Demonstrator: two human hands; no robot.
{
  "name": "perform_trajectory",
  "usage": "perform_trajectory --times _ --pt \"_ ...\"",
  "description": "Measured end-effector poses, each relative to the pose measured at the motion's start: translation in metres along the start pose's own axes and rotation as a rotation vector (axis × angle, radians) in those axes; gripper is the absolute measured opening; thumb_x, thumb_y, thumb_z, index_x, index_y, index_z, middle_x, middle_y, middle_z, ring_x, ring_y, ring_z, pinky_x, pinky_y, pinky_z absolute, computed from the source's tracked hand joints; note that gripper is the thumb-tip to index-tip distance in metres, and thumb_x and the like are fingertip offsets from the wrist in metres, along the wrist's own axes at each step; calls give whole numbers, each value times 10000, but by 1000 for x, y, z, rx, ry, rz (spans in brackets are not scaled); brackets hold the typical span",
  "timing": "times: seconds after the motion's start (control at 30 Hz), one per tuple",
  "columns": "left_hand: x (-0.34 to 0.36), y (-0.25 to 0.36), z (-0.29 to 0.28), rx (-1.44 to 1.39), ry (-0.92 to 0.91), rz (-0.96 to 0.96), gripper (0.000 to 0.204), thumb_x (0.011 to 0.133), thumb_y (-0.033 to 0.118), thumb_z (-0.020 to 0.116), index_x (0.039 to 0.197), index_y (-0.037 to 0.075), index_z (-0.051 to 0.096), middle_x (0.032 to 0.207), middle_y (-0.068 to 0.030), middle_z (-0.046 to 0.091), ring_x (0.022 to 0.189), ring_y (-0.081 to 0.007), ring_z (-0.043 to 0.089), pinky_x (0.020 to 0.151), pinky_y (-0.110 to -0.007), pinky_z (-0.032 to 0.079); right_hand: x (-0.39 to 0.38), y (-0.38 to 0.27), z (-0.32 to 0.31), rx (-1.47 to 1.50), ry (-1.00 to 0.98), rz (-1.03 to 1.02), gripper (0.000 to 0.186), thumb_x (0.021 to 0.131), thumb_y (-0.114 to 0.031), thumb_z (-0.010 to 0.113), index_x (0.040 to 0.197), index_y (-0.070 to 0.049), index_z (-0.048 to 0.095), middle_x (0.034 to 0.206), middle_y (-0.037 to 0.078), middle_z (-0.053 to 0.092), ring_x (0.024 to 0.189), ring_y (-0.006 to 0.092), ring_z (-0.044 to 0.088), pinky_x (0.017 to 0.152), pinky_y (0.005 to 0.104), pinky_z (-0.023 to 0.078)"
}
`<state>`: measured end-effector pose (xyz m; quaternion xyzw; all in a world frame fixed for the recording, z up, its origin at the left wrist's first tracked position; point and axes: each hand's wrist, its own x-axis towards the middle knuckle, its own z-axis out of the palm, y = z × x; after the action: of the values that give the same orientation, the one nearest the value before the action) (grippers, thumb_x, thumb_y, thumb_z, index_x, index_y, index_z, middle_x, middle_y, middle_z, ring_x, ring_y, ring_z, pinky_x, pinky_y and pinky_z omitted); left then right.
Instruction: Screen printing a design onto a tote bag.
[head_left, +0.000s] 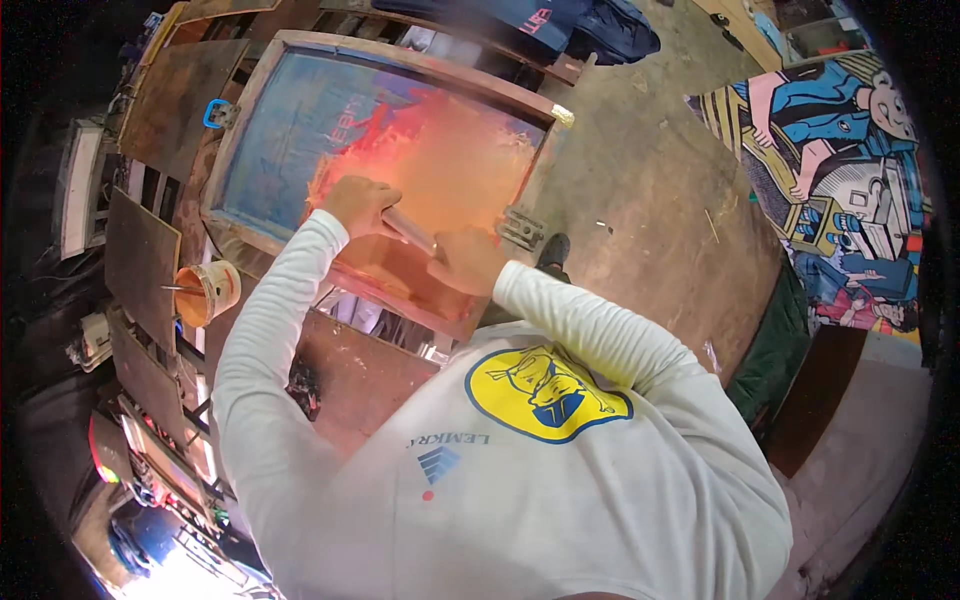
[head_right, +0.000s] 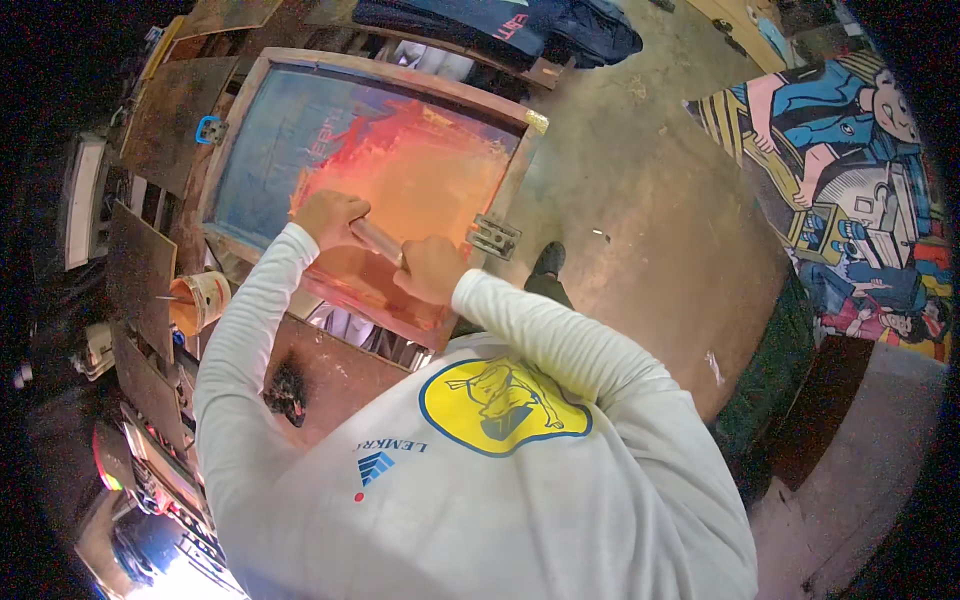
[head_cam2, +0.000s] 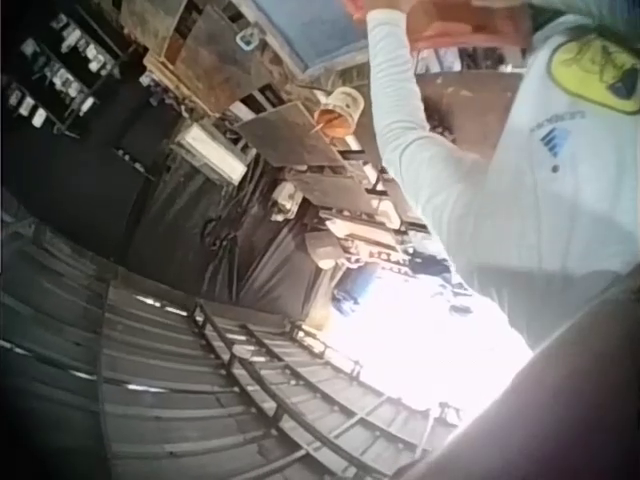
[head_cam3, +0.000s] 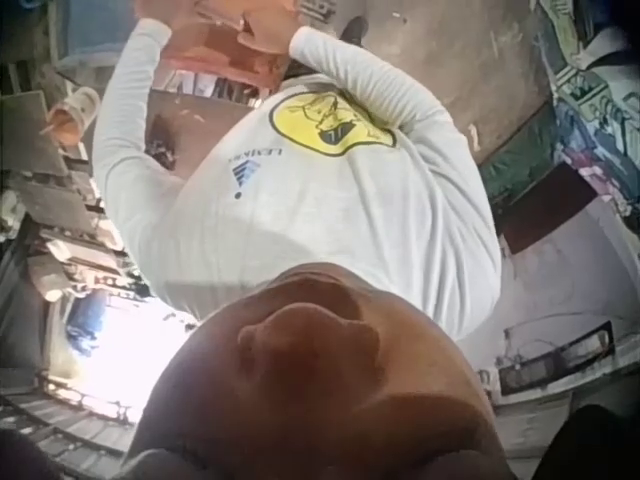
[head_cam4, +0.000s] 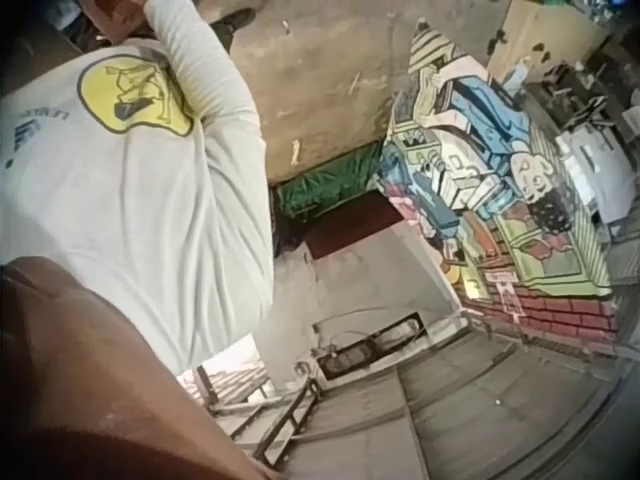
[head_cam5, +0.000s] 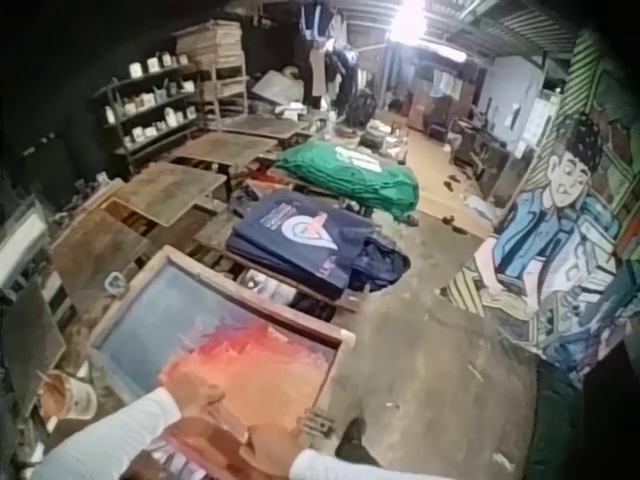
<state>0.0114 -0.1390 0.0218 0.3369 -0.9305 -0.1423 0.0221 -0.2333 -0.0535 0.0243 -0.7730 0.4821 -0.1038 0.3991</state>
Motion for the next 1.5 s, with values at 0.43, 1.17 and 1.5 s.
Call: perform_trajectory --times 0.43,1.17,1.5 --pt "-38 34 36 7 174 -151 282 722 287 750 889 105 614 832 -99 672 802 -334 676 686 -461 530 -27 -5 43 -362 36 -106 296 829 -201 637 986 39 568 816 242 677 702 413 682 644 500 554" --pt "-5 249 109 -135 571 -1571 614 726 309 738 1293 132 581 1158 -121 685 866 -344 703 746 -478 570 40 59 -25 -562 -247 -955 265 755 -105 602 987 15 643 1001 161 651 988 335 633 819 434 541" --pt "34 286 108 -83 715 -1674 587 678 288 782 1237 161 657 989 -128 722 835 -357 698 711 -461 561 39 59 -65 -585 -534 -1029 305 701 -162 665 957 4 655 934 170 678 896 334 669 788 437 551"
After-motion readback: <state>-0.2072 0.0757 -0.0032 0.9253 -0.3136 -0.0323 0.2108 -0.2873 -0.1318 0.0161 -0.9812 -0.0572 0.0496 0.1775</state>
